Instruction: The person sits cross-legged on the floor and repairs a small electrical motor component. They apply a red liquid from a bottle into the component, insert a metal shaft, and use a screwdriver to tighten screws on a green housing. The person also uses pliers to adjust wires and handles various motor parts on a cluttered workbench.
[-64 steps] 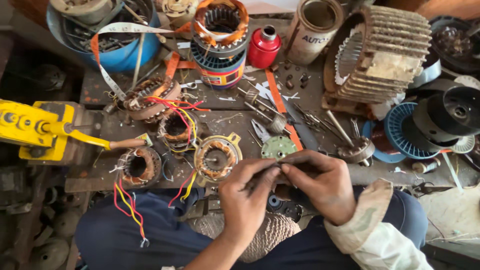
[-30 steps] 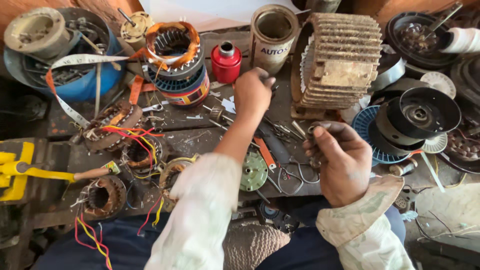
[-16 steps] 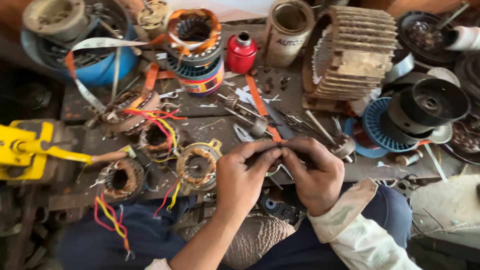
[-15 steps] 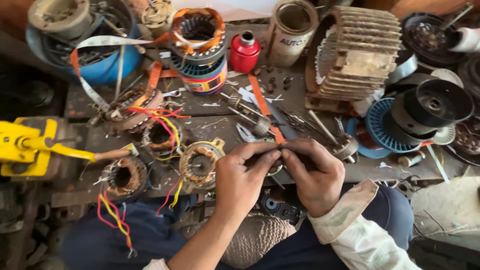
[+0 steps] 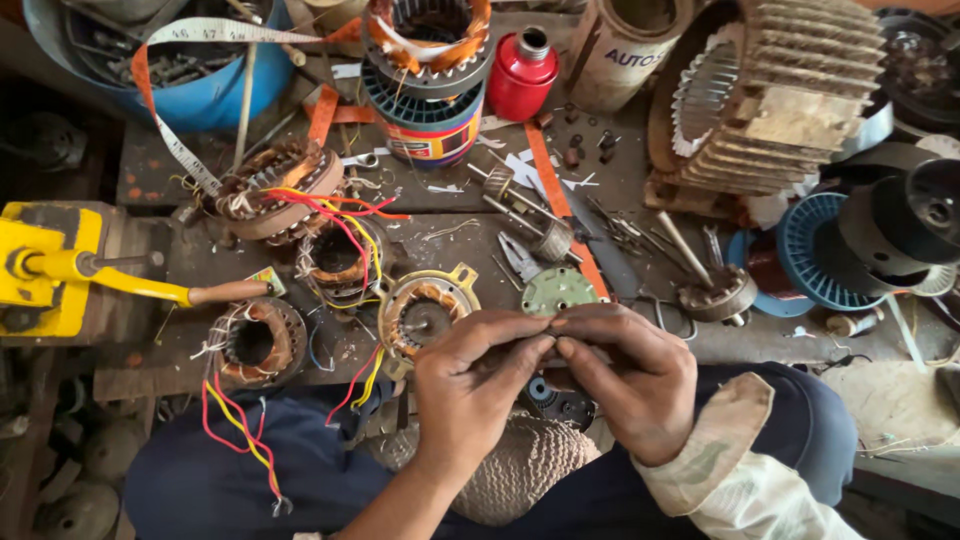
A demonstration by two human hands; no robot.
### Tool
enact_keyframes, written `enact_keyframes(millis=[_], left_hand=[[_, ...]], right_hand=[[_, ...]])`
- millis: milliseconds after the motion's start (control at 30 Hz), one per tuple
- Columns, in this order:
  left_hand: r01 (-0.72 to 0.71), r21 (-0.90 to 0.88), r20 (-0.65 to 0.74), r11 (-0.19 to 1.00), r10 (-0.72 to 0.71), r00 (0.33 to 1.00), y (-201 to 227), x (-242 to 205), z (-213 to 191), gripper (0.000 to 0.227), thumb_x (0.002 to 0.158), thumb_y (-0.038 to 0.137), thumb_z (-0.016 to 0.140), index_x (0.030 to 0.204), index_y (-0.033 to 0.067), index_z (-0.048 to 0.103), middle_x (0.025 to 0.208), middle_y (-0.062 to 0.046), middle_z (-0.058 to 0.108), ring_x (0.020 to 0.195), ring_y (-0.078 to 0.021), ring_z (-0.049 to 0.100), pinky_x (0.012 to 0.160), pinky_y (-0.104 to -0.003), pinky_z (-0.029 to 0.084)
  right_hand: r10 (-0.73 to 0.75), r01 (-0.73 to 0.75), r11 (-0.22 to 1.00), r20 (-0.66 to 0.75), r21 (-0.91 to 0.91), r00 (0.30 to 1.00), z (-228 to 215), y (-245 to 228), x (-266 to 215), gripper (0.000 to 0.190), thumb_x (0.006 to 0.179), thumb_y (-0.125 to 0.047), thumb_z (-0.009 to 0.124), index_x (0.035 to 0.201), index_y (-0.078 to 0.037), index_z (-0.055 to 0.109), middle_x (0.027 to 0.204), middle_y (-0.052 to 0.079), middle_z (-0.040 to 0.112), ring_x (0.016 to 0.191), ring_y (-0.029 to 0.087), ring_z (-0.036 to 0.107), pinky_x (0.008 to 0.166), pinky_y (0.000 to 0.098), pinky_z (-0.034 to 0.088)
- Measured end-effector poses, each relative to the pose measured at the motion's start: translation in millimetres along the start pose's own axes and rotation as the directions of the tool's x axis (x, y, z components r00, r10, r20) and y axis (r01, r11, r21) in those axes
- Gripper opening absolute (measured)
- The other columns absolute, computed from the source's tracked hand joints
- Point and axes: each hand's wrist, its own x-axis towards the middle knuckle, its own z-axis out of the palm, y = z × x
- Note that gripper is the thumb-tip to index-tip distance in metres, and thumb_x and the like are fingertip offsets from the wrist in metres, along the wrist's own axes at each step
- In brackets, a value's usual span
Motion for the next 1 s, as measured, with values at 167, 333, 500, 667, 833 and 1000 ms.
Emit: enact_keyframes(millis=[167,333,500,667,833,1000], left_hand=[[-0.106,0.152,0.026,0.983,0.103,0.994,2.9,1.8,-5.9,0.015,0.089,-0.002,0.078,0.104,0.0026,0.078,0.102,-0.008,0.079,0.092,-0.0153,0.077,0.080,-0.026,0.061],[0.011,0.154,0.070,0.988,-0.022,0.997,-5.0,-3.6,-15.8,0.011,0.087,0.000,0.080,0.098,0.0021,0.078,0.099,-0.008,0.079,0.087,-0.0152,0.077,0.075,-0.027,0.062],[0.396,-0.448,0.323,0.802,-0.268,0.908,-17.6,-10.3,-29.5,0.013,0.087,-0.002,0.079,0.099,-0.0030,0.074,0.106,-0.014,0.076,0.093,-0.0191,0.074,0.084,-0.031,0.063],[0.345,-0.420,0.313,0.840,-0.222,0.923,-26.1,-18.5,-38.7,0.015,0.084,-0.006,0.080,0.097,-0.0045,0.073,0.109,-0.013,0.074,0.102,-0.0178,0.071,0.091,-0.031,0.060],[0.435,-0.433,0.324,0.790,-0.314,0.892,-28.6,-27.1,-52.3,0.014,0.084,-0.009,0.080,0.095,-0.0039,0.074,0.107,-0.012,0.074,0.098,-0.0163,0.070,0.089,-0.029,0.057],[0.474,-0.345,0.360,0.810,-0.352,0.864,-28.7,-32.7,-72.4,0.014,0.084,-0.005,0.079,0.098,-0.0036,0.076,0.104,-0.011,0.075,0.095,-0.0157,0.072,0.087,-0.029,0.060]], right_hand=[[-0.241,0.254,0.902,0.079,-0.349,0.967,-4.2,3.6,7.0,0.022,0.082,0.005,0.074,0.103,0.000,0.076,0.103,0.012,0.077,0.093,0.020,0.077,0.081,0.0288,0.061],[-0.158,0.159,0.952,0.025,-0.261,0.987,-1.5,7.2,3.2,0.022,0.079,0.005,0.078,0.100,-0.003,0.076,0.098,0.011,0.078,0.087,0.021,0.079,0.076,0.0288,0.062],[-0.463,0.484,0.824,0.143,-0.296,0.875,-1.2,0.3,-0.8,0.032,0.076,0.009,0.075,0.106,-0.003,0.074,0.106,0.013,0.073,0.095,0.023,0.078,0.079,0.0302,0.064],[-0.592,0.643,0.643,0.262,-0.417,0.762,6.9,-4.1,-3.5,0.041,0.070,0.009,0.076,0.109,-0.001,0.074,0.105,0.014,0.071,0.094,0.026,0.076,0.078,0.0330,0.062],[-0.577,0.691,0.577,0.382,-0.434,0.722,12.0,-7.3,-5.1,0.047,0.065,0.003,0.079,0.112,0.002,0.073,0.105,0.015,0.071,0.095,0.029,0.075,0.079,0.0369,0.062],[-0.595,0.723,0.515,0.416,-0.460,0.688,25.7,-7.0,-12.1,0.038,0.077,-0.006,0.085,0.112,-0.001,0.072,0.105,0.013,0.073,0.096,0.027,0.076,0.079,0.0347,0.062]])
